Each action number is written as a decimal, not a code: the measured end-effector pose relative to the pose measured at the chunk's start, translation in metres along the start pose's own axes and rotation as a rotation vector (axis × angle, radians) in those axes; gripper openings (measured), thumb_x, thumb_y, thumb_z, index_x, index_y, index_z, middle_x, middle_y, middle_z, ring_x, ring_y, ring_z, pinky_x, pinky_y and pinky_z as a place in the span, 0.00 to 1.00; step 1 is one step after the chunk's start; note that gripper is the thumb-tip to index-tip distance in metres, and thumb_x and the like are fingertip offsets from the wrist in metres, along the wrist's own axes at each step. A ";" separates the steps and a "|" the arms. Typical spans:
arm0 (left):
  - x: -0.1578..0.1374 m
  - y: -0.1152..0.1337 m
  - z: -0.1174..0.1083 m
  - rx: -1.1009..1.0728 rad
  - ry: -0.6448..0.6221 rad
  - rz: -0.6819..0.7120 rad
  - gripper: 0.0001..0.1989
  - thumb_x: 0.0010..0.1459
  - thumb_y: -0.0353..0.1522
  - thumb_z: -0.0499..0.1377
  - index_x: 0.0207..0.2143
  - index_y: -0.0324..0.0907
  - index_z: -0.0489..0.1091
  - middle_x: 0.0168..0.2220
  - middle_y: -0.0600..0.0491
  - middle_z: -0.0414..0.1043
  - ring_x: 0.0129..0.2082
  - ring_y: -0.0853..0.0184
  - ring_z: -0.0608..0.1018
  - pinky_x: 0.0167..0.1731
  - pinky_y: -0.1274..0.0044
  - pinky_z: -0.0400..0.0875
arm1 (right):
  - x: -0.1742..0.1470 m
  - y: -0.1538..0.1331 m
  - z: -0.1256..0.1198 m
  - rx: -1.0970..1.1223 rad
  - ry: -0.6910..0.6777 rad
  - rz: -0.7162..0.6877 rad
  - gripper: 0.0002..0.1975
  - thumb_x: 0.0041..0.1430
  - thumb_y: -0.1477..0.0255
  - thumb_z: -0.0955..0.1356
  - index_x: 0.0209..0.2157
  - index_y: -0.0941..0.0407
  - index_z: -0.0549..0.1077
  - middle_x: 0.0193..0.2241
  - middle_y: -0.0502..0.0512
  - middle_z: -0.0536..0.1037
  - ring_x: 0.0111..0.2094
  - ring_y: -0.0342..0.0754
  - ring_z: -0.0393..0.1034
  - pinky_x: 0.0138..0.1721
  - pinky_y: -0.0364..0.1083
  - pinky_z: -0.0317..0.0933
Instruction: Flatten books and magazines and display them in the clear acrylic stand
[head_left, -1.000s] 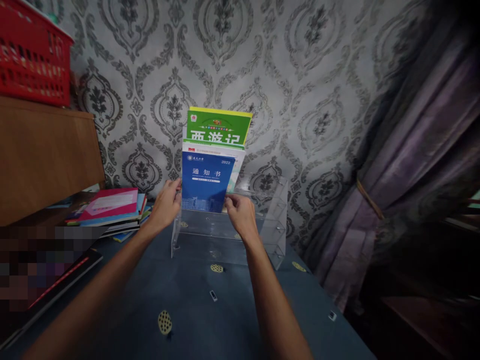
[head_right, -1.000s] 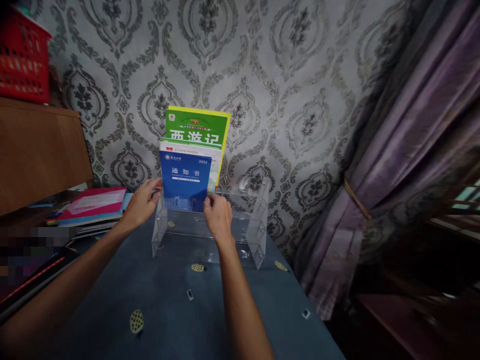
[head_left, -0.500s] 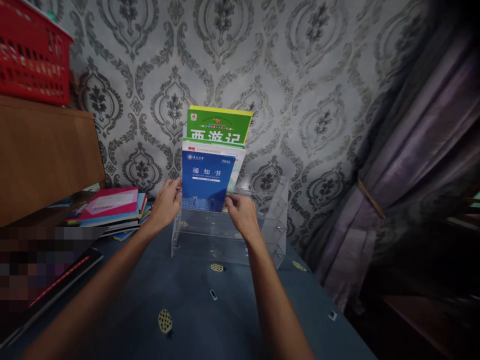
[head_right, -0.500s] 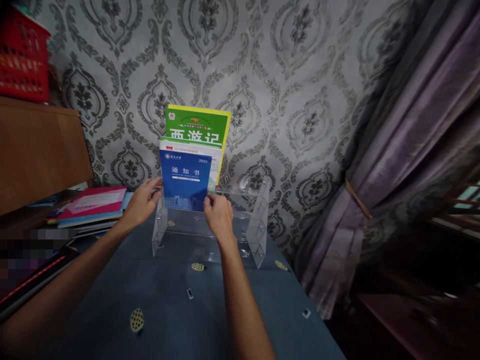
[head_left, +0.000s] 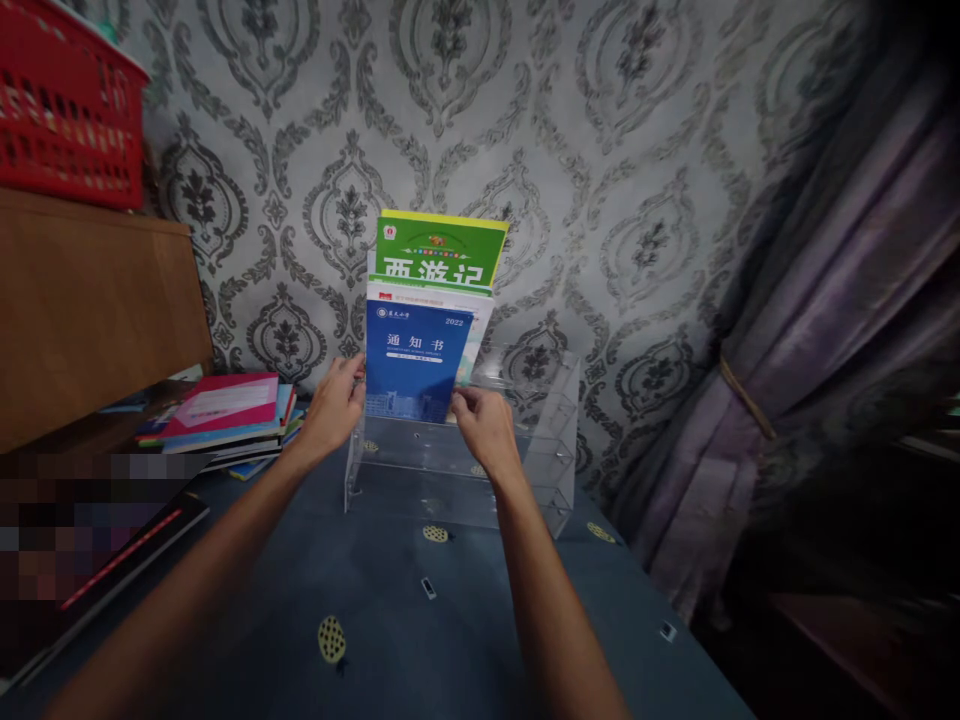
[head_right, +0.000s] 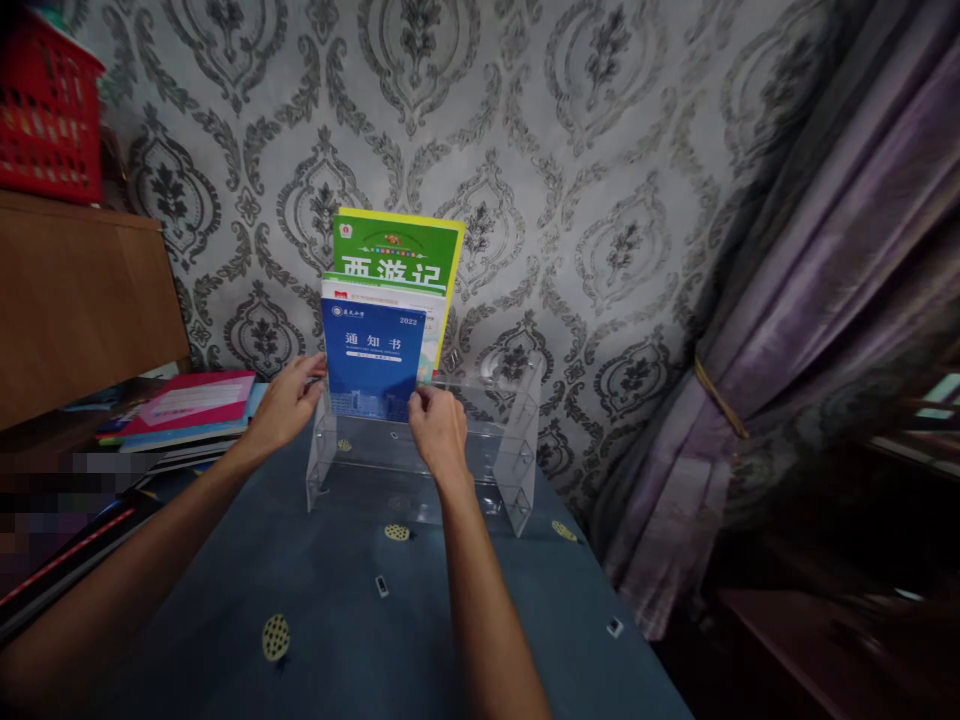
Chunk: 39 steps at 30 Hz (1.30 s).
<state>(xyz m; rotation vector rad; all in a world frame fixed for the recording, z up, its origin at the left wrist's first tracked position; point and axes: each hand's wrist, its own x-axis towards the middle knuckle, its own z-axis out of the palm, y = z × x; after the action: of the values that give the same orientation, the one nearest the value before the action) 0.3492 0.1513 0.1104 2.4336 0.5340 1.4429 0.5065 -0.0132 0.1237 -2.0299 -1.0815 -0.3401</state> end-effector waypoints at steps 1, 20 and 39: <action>0.000 0.000 0.000 0.001 -0.004 -0.001 0.21 0.58 0.23 0.52 0.53 0.41 0.69 0.43 0.46 0.72 0.45 0.59 0.76 0.49 0.63 0.73 | 0.000 0.001 0.000 -0.006 0.004 -0.002 0.17 0.62 0.69 0.62 0.40 0.55 0.82 0.35 0.59 0.84 0.37 0.53 0.78 0.37 0.45 0.63; 0.012 0.015 -0.003 0.144 -0.006 -0.103 0.15 0.56 0.33 0.64 0.45 0.41 0.68 0.39 0.47 0.73 0.38 0.57 0.76 0.40 0.65 0.72 | 0.002 0.002 0.007 0.202 0.034 0.021 0.19 0.62 0.70 0.63 0.51 0.60 0.76 0.39 0.62 0.84 0.40 0.53 0.78 0.43 0.47 0.67; 0.019 0.015 -0.011 0.385 -0.180 -0.102 0.08 0.62 0.33 0.58 0.44 0.40 0.67 0.40 0.48 0.76 0.43 0.57 0.78 0.41 0.70 0.68 | 0.003 0.002 0.010 0.084 -0.044 0.041 0.17 0.63 0.70 0.63 0.47 0.56 0.80 0.37 0.59 0.84 0.42 0.53 0.79 0.43 0.45 0.68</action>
<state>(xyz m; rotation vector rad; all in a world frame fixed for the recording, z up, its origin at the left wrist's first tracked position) 0.3504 0.1469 0.1364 2.7424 0.9530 1.1509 0.5087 -0.0046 0.1184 -1.9896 -1.0622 -0.2260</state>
